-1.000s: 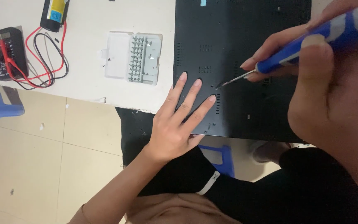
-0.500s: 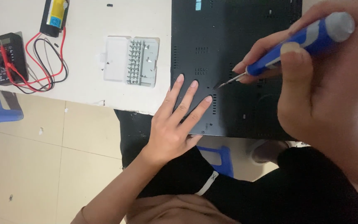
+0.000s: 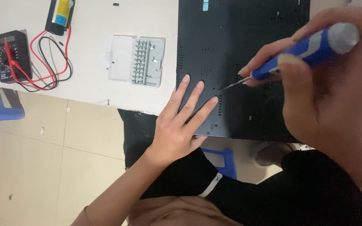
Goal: The person is using a screwdriver to remove screws from the bottom of a laptop and then prying the case open to access internal components.
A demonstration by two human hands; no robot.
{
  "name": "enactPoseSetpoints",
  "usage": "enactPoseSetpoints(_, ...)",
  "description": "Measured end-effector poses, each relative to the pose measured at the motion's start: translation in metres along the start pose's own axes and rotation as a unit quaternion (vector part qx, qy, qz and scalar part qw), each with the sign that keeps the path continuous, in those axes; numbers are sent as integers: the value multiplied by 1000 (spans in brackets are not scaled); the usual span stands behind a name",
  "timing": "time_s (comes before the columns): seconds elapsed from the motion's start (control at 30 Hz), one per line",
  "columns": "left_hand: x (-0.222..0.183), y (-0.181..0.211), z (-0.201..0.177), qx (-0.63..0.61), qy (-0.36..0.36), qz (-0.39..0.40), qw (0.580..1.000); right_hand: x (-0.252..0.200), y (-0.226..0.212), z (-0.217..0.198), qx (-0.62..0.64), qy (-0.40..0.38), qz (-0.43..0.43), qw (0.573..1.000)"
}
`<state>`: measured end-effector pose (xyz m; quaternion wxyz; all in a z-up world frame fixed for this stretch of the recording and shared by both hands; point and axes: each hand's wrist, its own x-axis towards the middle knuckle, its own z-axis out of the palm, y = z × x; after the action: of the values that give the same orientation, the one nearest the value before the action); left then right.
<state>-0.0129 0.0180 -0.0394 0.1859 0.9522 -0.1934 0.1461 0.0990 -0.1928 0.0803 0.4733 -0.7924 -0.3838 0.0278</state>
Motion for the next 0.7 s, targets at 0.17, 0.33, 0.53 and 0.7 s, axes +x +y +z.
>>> enactPoseSetpoints(0.17, 2, 0, -2, 0, -4, -1, 1000, -13, 5, -3, -118, 8, 18, 993)
enactPoseSetpoints(0.33, 4, 2, -5, 20, -26, -3, 999, -3, 5, -7, -304, 4, -28, 952)
enactPoseSetpoints(0.53, 10, 9, -10, 68, -48, -5, 997, 22, 1, -2, -407, -5, -42, 912)
enactPoseSetpoints(0.7, 16, 14, -14, 72, -60, -16, 995, 41, -2, -4, -457, 0, -142, 878)
